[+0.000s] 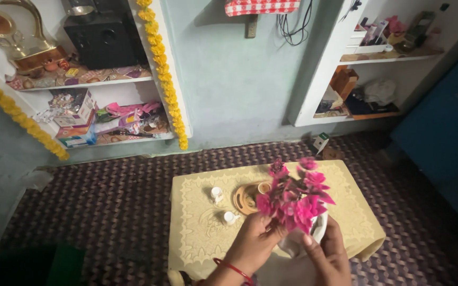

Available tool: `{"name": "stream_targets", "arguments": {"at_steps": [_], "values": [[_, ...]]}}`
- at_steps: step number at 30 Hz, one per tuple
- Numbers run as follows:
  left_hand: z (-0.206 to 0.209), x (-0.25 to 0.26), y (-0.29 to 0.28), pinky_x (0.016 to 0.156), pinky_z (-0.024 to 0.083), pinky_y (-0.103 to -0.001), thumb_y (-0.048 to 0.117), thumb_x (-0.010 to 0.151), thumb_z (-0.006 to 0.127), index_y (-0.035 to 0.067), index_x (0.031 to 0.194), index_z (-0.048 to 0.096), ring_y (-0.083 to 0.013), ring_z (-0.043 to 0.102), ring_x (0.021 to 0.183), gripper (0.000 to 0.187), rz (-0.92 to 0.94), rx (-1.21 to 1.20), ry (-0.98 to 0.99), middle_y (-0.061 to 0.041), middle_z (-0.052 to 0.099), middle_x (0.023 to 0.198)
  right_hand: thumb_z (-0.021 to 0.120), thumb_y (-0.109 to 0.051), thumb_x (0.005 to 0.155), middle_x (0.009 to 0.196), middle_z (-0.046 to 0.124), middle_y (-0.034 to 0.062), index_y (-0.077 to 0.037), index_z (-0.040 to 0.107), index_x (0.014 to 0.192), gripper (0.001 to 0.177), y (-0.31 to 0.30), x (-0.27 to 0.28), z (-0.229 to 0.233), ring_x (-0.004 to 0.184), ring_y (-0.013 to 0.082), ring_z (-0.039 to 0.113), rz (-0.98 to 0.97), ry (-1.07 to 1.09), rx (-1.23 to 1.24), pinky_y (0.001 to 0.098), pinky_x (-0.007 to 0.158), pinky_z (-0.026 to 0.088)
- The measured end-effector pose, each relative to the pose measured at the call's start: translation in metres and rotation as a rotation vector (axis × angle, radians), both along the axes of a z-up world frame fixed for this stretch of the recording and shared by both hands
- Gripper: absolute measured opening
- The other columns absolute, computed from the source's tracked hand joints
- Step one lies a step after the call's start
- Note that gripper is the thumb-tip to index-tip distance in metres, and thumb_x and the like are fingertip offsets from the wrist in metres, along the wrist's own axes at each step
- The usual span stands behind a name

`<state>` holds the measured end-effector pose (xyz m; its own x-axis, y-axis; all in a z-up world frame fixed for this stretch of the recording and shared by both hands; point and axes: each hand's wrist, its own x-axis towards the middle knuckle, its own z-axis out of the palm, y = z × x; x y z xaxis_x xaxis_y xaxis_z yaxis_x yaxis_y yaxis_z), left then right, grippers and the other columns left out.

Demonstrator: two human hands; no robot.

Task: Wiping cups, a mug, artificial flowers, and a table surface with a cloth.

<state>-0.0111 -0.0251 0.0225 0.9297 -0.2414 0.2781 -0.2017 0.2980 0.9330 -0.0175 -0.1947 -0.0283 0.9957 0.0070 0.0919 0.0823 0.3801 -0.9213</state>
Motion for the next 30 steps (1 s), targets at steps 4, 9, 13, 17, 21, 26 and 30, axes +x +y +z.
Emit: {"name": "stream_targets", "arguments": {"at_steps": [4, 9, 13, 17, 21, 26, 30], "values": [[-0.019, 0.005, 0.000, 0.094, 0.050, -0.028, 0.010, 0.100, 0.066, 0.002, 0.138, 0.064, -0.0114, 0.061, 0.106, 0.039, -0.002, -0.173, 0.186, -0.002, 0.069, 0.117, 0.068, 0.001, 0.086, 0.133, 0.061, 0.0164, 0.001, 0.045, 0.142, 0.061, 0.024, 0.002, -0.013, 0.125, 0.0229, 0.059, -0.255, -0.128, -0.103, 0.0391, 0.109, 0.043], [0.058, -0.003, 0.022, 0.102, 0.051, -0.024, 0.005, 0.079, 0.069, 0.016, 0.142, 0.052, -0.0042, 0.062, 0.116, 0.067, -0.075, -0.116, 0.240, 0.006, 0.068, 0.118, 0.073, 0.001, 0.083, 0.127, 0.064, 0.0186, 0.001, 0.042, 0.142, 0.067, 0.037, 0.010, -0.029, 0.116, 0.0230, 0.065, -0.249, -0.197, -0.098, 0.0386, 0.102, 0.050], [0.014, 0.015, 0.035, 0.098, 0.055, -0.031, 0.010, 0.094, 0.073, 0.004, 0.133, 0.058, -0.0132, 0.067, 0.110, 0.042, -0.062, -0.093, 0.119, -0.003, 0.071, 0.118, 0.068, 0.002, 0.083, 0.129, 0.063, 0.0167, 0.000, 0.039, 0.143, 0.067, 0.048, 0.011, -0.026, 0.121, 0.0218, 0.063, -0.231, -0.229, -0.254, 0.0371, 0.105, 0.046], [0.007, 0.031, 0.058, 0.097, 0.057, -0.031, 0.012, 0.094, 0.077, 0.002, 0.131, 0.060, -0.0130, 0.068, 0.110, 0.042, -0.066, -0.077, 0.097, -0.003, 0.072, 0.119, 0.050, -0.002, 0.096, 0.141, 0.061, 0.0246, 0.008, 0.050, 0.144, 0.050, 0.020, 0.024, -0.056, 0.132, 0.0270, 0.060, -0.155, -0.195, -0.039, 0.0381, 0.115, 0.041], [0.015, 0.034, 0.062, 0.094, 0.058, -0.031, 0.014, 0.093, 0.075, 0.004, 0.130, 0.059, -0.0130, 0.069, 0.107, 0.041, -0.118, -0.163, 0.183, -0.003, 0.072, 0.117, 0.048, -0.009, 0.093, 0.140, 0.059, 0.0256, 0.004, 0.048, 0.149, 0.057, 0.051, 0.021, -0.003, 0.126, 0.0303, 0.060, -0.278, -0.045, -0.103, 0.0399, 0.108, 0.042], [0.006, 0.041, 0.066, 0.097, 0.055, -0.033, 0.013, 0.095, 0.076, 0.000, 0.134, 0.060, -0.0157, 0.067, 0.110, 0.044, -0.120, -0.215, 0.190, -0.004, 0.070, 0.120, 0.040, -0.049, 0.098, 0.162, 0.039, 0.0199, 0.003, 0.029, 0.158, 0.081, 0.080, 0.038, -0.010, 0.148, 0.0344, 0.039, -0.001, -0.178, 0.112, 0.0448, 0.120, 0.029], [0.006, 0.044, 0.074, 0.102, 0.054, -0.031, 0.013, 0.093, 0.075, 0.004, 0.135, 0.058, -0.0137, 0.065, 0.115, 0.046, -0.192, -0.196, 0.157, -0.002, 0.069, 0.124, 0.047, -0.053, 0.095, 0.159, 0.038, 0.0254, 0.005, 0.030, 0.157, 0.087, 0.086, 0.042, -0.022, 0.145, 0.0377, 0.038, -0.238, 0.089, 0.159, 0.0477, 0.122, 0.028]]}}
